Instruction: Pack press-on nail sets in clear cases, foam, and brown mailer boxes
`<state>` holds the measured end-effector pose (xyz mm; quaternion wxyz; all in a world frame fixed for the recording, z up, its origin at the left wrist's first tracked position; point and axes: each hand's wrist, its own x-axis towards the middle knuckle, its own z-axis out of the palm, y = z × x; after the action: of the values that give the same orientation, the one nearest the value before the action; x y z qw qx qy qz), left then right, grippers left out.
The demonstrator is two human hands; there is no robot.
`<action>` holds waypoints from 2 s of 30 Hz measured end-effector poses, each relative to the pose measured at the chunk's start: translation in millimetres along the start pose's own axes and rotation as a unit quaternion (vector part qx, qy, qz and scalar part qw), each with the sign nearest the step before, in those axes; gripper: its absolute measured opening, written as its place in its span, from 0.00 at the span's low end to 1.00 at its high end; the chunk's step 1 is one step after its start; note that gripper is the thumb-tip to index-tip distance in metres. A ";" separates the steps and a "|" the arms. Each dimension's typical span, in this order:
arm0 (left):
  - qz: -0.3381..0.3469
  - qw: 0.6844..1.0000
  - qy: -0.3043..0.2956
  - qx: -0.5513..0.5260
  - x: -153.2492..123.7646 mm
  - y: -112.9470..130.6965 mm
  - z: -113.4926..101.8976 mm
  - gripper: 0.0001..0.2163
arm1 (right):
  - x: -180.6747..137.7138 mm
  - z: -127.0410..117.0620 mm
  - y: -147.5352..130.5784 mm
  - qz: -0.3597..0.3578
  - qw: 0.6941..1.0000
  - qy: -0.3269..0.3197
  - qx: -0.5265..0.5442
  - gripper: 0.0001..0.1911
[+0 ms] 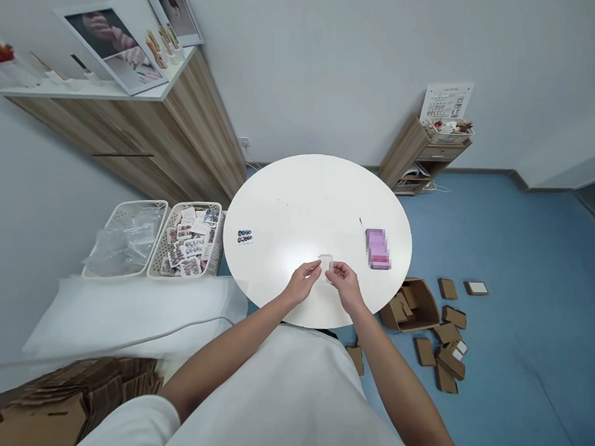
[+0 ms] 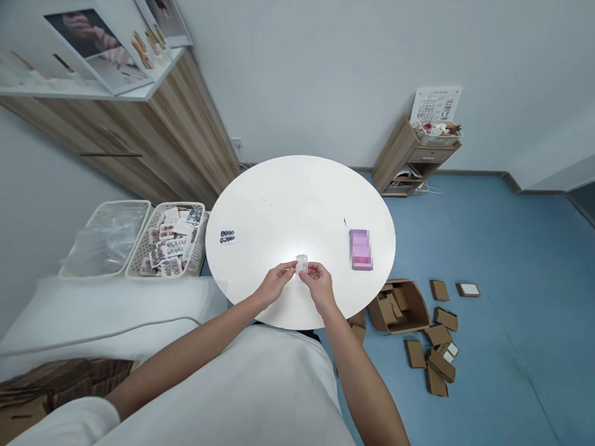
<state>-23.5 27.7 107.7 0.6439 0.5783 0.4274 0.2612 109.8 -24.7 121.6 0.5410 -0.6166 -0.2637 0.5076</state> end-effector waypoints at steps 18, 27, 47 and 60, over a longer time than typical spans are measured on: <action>-0.071 0.991 -0.060 -0.101 11.5 -9.4 -21.1 0.27 | 13.8 -14.7 -3.4 0.041 0.997 -0.036 -0.053 0.22; 0.059 0.984 -0.085 0.146 4.9 0.1 -26.0 0.50 | 26.5 -34.5 -3.8 0.018 0.992 -0.085 -0.096 0.26; 0.084 0.973 -0.054 0.209 11.2 -5.4 -9.1 0.45 | 37.0 -47.1 7.2 0.016 0.978 -0.138 -0.155 0.28; 0.080 0.984 -0.052 0.152 13.2 -6.6 -22.1 0.36 | 49.2 -50.6 -16.9 -0.286 0.794 -0.304 -0.442 0.31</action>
<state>-36.8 49.0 98.8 0.5468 0.7149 0.3803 0.2129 176.7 2.8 115.5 0.2216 -0.4989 -0.7747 0.3190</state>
